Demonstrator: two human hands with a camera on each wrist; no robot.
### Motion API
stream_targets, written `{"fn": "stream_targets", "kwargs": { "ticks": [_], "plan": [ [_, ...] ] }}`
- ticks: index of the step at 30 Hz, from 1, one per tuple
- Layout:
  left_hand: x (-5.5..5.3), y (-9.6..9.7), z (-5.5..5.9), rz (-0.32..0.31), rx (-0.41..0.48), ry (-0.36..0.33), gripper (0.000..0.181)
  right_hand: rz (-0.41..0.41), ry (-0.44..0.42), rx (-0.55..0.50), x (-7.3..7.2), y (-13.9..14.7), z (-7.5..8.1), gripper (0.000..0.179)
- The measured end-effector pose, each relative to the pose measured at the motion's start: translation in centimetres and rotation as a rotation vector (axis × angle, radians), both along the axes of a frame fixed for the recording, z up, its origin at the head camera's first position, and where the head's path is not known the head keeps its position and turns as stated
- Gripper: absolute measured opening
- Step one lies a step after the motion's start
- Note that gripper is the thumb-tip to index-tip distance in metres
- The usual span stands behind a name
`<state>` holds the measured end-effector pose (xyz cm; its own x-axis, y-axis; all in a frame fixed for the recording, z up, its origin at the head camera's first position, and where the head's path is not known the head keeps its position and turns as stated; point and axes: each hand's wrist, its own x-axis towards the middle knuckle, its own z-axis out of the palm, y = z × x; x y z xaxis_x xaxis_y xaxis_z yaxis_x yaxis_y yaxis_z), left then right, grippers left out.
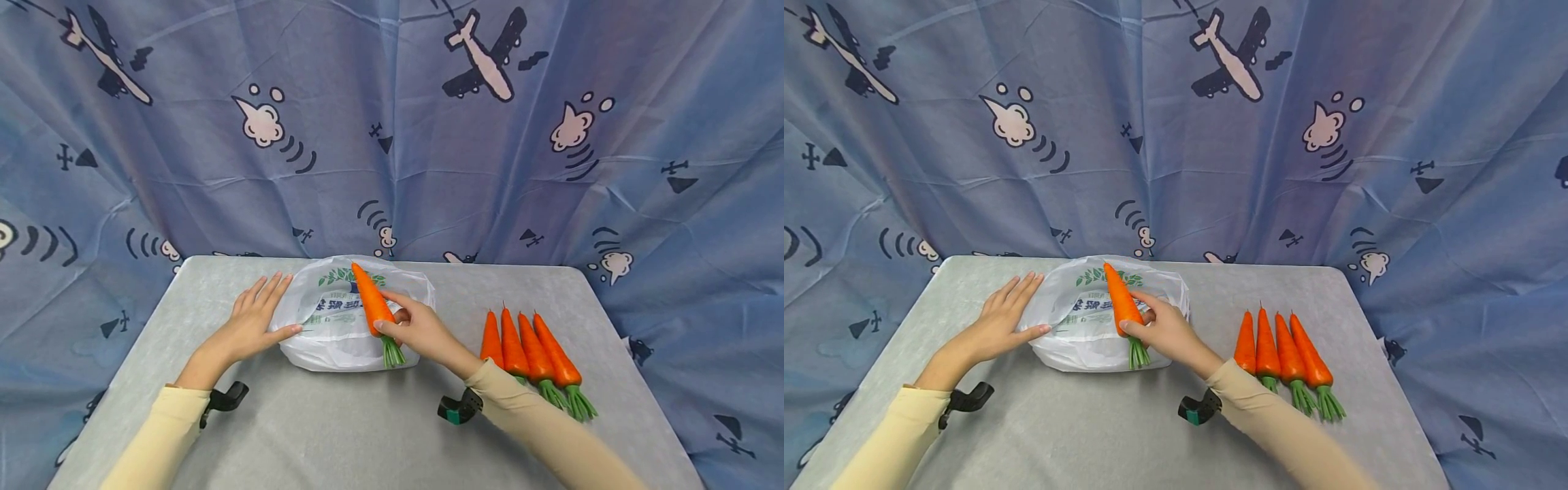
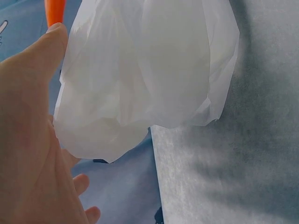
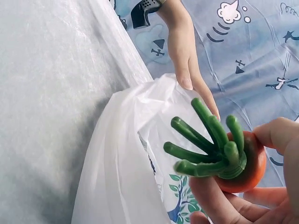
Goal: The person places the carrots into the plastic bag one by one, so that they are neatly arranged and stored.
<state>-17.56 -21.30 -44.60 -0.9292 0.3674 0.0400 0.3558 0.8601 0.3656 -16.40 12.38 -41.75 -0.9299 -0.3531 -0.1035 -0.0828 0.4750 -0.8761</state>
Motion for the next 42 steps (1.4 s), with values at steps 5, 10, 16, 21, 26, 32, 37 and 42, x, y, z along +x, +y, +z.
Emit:
{"fn": "stream_targets", "kwargs": {
  "ticks": [5, 10, 16, 21, 26, 32, 37, 42],
  "plan": [
    [-0.1, 0.0, 0.0, 0.002, -0.007, -0.002, 0.096, 0.034, -0.002, -0.018, -0.2, -0.9, -0.2, 0.063],
    [-0.1, 0.0, 0.0, 0.002, -0.007, -0.003, 0.096, 0.058, -0.012, -0.029, -0.4, -1.7, -0.5, 0.062],
    [-0.1, 0.1, 0.0, 0.002, 0.0, 0.001, 0.095, 0.062, -0.038, -0.013, -0.7, -2.5, -0.7, 0.063],
    [0.0, 0.1, 0.1, 0.002, -0.002, 0.002, 0.095, 0.073, -0.068, 0.005, -0.9, -3.0, -1.2, 0.062],
    [0.0, 0.1, 0.1, 0.003, 0.0, 0.002, 0.095, 0.088, -0.092, 0.009, -0.9, -3.5, -1.6, 0.063],
    [0.0, 0.1, 0.1, 0.002, -0.001, 0.004, 0.095, 0.126, -0.132, 0.038, -0.7, -3.8, -1.9, 0.063],
    [0.0, 0.1, 0.2, 0.001, -0.001, 0.005, 0.095, 0.13, -0.149, 0.057, -0.7, -4.1, -2.3, 0.061],
    [0.0, 0.1, 0.2, 0.001, -0.002, 0.0, 0.095, 0.079, -0.192, 0.05, -1.2, -4.7, -2.3, 0.064]
  ]
}}
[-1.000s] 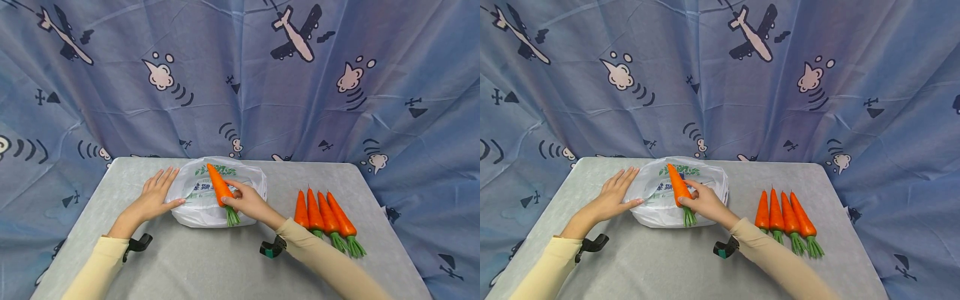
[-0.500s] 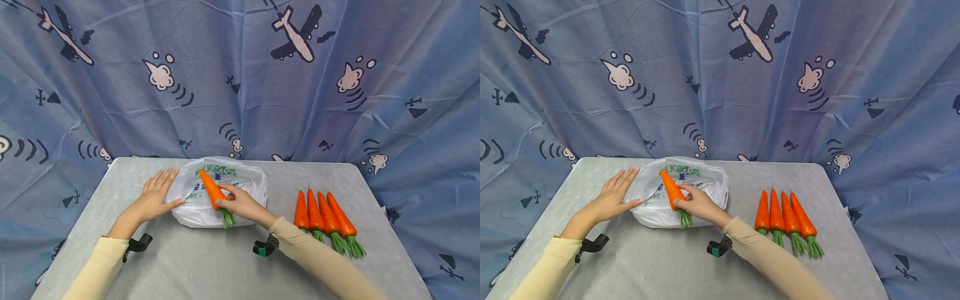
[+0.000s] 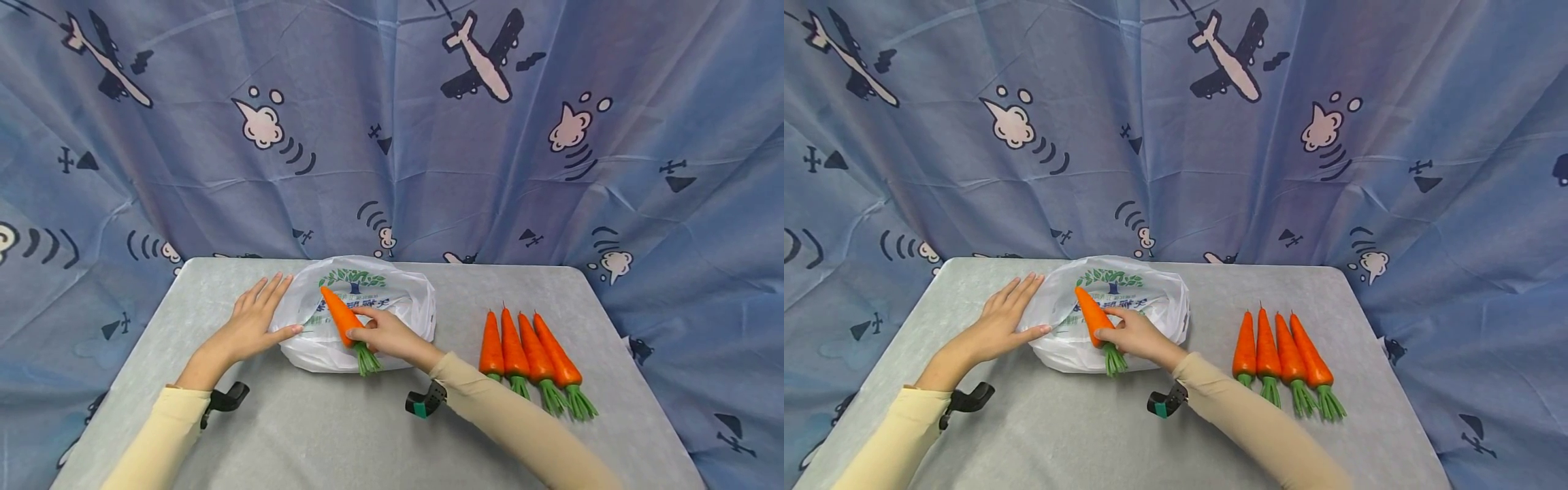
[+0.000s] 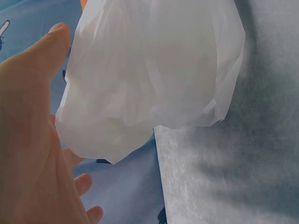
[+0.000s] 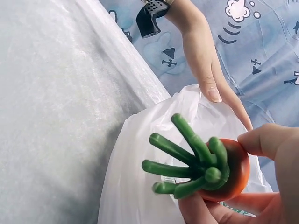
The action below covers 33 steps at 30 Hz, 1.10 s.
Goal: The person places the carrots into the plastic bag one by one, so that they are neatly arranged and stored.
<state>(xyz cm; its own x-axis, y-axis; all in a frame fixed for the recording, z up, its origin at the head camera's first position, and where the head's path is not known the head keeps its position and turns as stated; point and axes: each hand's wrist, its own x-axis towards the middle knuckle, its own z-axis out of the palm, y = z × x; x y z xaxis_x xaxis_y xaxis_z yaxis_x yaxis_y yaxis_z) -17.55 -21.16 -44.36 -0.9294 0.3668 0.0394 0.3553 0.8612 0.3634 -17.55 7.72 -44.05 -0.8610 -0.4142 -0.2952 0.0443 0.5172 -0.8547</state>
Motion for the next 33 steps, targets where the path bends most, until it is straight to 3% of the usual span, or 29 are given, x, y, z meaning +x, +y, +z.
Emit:
{"fn": "stream_targets", "kwargs": {
  "ticks": [13, 22, 29, 33],
  "plan": [
    [0.1, 0.1, 0.2, -0.014, -0.01, -0.012, 0.098, -0.048, -0.088, -0.002, -1.1, -1.3, -0.5, 0.06],
    [0.2, 0.3, 0.3, -0.059, -0.018, 0.018, 0.105, -0.078, -0.116, -0.01, -1.6, -1.6, -1.1, 0.057],
    [0.0, 0.8, 0.4, -0.019, -0.054, 0.055, 0.091, -0.066, -0.119, -0.016, -1.7, -1.9, -1.1, 0.059],
    [0.1, 1.0, 0.6, -0.012, -0.065, 0.056, 0.093, -0.065, -0.125, -0.015, -1.9, -2.0, -1.3, 0.06]
  ]
}}
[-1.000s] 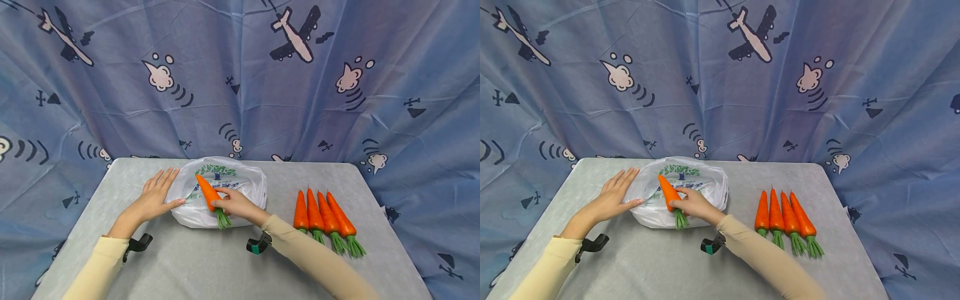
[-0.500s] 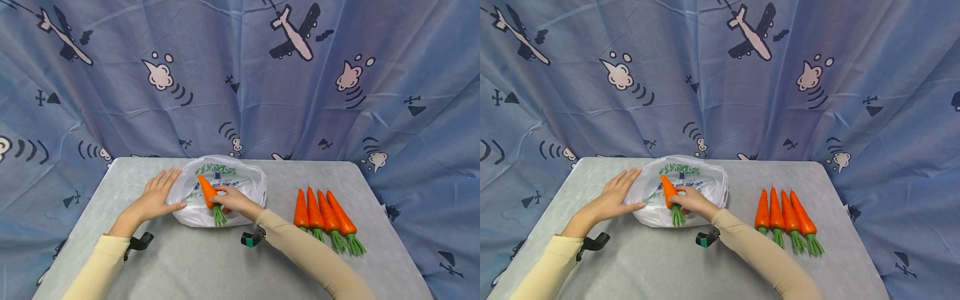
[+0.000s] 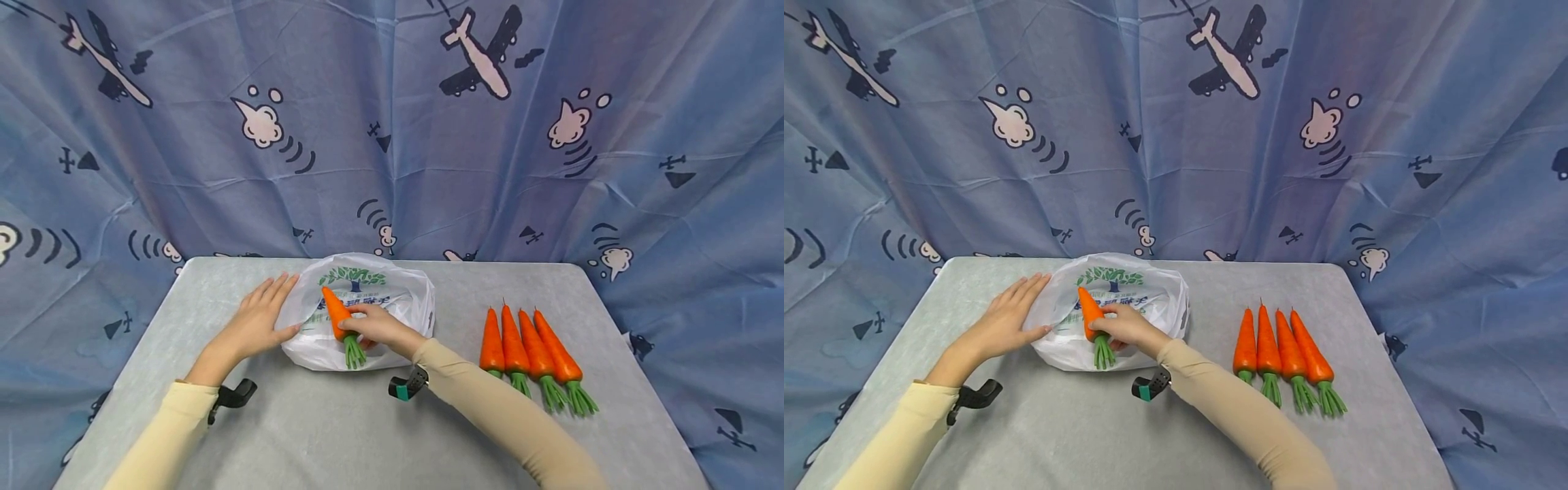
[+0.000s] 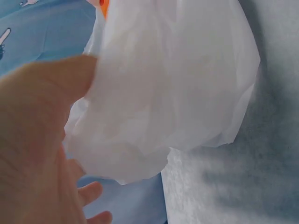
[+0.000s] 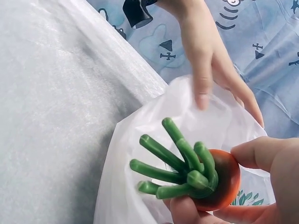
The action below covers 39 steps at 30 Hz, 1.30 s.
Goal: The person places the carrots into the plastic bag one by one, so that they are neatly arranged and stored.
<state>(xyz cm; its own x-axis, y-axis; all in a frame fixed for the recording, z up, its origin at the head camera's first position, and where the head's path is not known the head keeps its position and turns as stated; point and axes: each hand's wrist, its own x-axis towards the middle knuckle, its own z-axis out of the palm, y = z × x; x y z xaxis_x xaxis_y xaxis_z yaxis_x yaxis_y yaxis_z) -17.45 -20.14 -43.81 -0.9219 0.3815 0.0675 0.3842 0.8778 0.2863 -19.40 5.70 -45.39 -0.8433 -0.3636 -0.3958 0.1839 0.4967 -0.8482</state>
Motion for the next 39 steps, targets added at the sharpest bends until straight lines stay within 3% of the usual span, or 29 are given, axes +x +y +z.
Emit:
{"fn": "stream_targets", "kwargs": {
  "ticks": [6, 16, 23, 39],
  "plan": [
    [0.3, -0.1, 0.1, -0.026, -0.015, -0.05, 0.11, -0.023, -0.036, -0.023, -0.3, -0.1, -0.1, 0.06],
    [0.5, -0.2, 0.3, -0.044, 0.01, -0.089, 0.111, -0.065, -0.079, -0.053, -0.6, -0.6, 0.1, 0.062],
    [0.5, 0.0, 0.3, -0.052, 0.023, -0.108, 0.114, -0.07, -0.074, -0.061, -0.9, -1.2, -0.1, 0.072],
    [0.4, 0.3, 0.0, -0.067, 0.038, -0.141, 0.119, -0.055, -0.001, -0.118, -1.4, -2.0, -1.3, 0.068]
  ]
}}
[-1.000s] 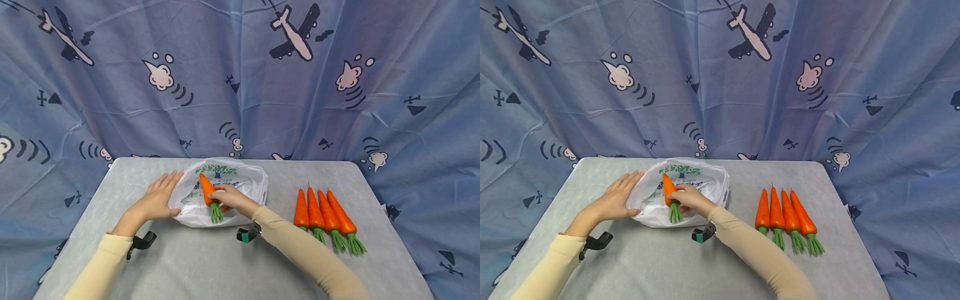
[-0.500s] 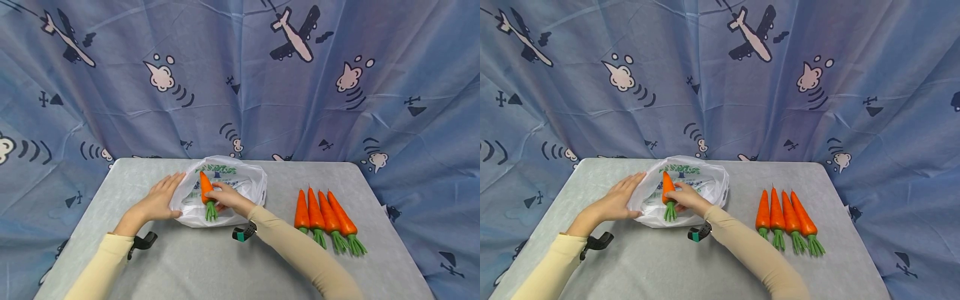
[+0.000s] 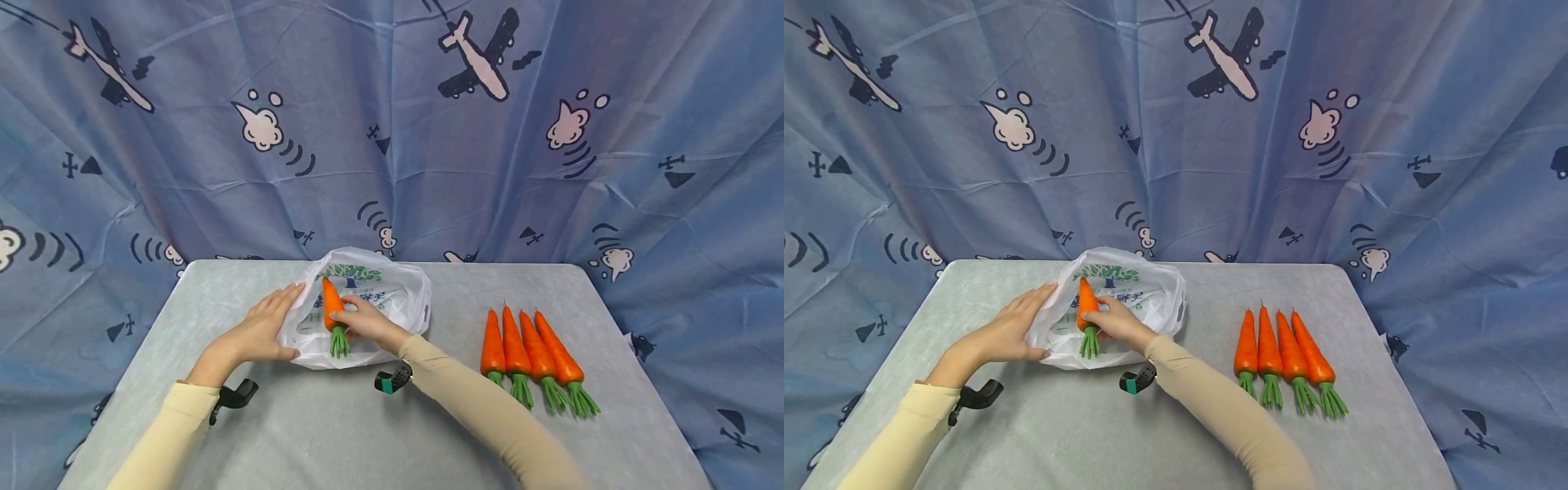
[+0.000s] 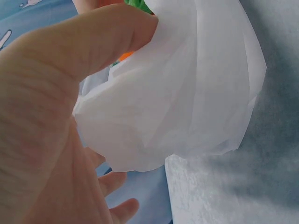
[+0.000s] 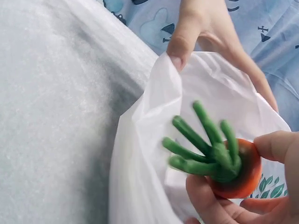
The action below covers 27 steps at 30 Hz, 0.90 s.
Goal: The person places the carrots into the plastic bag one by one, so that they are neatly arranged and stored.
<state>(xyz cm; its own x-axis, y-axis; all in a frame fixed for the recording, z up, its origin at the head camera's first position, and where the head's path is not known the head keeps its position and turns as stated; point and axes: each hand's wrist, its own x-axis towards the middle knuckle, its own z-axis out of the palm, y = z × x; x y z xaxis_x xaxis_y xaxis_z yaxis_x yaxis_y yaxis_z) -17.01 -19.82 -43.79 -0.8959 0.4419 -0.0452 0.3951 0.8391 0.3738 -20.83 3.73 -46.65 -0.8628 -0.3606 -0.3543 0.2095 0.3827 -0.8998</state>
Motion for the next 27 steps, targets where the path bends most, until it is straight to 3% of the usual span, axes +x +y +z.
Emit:
{"fn": "stream_targets", "kwargs": {
  "ticks": [11, 19, 27],
  "plan": [
    [0.1, 0.1, 0.3, -0.009, 0.01, -0.001, 0.118, -0.021, 0.067, -0.006, -0.4, -0.5, -1.4, 0.059],
    [0.0, 0.0, 0.2, 0.003, 0.007, -0.016, 0.119, -0.005, 0.104, 0.051, -0.7, -0.9, -2.5, 0.06],
    [-0.1, 0.0, 0.0, 0.009, 0.006, -0.033, 0.119, 0.018, 0.119, 0.054, -0.5, -1.6, -2.7, 0.06]
  ]
}}
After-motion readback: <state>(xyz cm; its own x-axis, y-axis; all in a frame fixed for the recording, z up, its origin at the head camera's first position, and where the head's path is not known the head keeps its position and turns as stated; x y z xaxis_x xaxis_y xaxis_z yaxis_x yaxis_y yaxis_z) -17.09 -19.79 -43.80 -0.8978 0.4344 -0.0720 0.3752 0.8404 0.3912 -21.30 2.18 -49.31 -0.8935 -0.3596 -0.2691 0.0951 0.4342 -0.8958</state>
